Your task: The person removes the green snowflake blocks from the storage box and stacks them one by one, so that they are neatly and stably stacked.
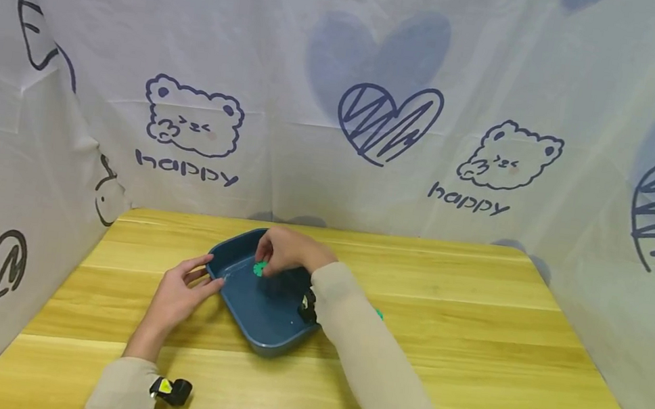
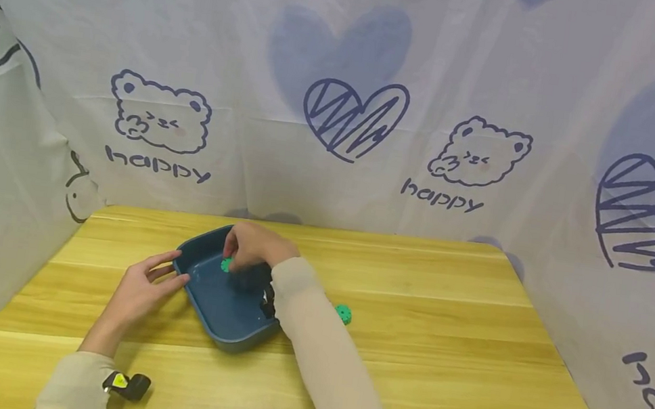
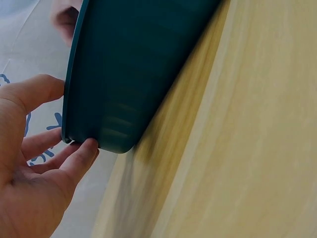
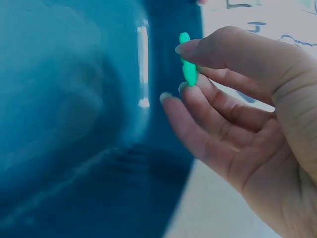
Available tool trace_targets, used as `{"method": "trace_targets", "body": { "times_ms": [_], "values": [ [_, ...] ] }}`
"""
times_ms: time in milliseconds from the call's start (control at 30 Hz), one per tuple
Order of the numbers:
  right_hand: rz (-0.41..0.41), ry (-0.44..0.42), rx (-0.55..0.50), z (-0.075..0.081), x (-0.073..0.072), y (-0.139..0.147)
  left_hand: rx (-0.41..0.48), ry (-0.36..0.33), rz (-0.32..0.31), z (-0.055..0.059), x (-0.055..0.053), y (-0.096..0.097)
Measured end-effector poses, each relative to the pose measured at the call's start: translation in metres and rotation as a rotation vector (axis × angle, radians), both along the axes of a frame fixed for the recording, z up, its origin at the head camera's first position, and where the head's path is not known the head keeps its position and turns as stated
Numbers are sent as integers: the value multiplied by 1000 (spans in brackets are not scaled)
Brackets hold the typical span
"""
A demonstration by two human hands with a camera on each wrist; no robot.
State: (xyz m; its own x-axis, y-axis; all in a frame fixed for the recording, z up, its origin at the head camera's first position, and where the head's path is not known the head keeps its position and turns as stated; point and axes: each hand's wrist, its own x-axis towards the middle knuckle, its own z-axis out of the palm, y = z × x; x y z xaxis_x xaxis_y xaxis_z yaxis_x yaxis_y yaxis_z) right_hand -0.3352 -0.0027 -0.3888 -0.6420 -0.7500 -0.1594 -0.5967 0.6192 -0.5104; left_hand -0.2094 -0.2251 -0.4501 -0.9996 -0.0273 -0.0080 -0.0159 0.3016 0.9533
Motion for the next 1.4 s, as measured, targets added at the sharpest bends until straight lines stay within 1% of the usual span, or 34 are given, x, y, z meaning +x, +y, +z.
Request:
{"method": "trace_targets", "body": {
  "times_ms": [233,467,733,933,1100,1233,1400],
  "values": [
    [9,34,-22,19,6,16,2,-2,6,1,2,0],
    [-21,54,-46,27,12,38,14,11,-2,-1,-1,0],
    [-22,41,-85,25,19,67,14,8,1,-5,0,1],
    [-37,13,-125,24,25,92,1,-1,-4,-3,-1,0],
    [-68,15,-137,23,31,111,-5,-6,-5,0,-2,0],
    [-93,25,-137,20,34,125,-13,-18,-4,2,-3,-1],
    [-121,50,-139,14,40,142,-16,-20,0,0,-2,-1]
  ]
}}
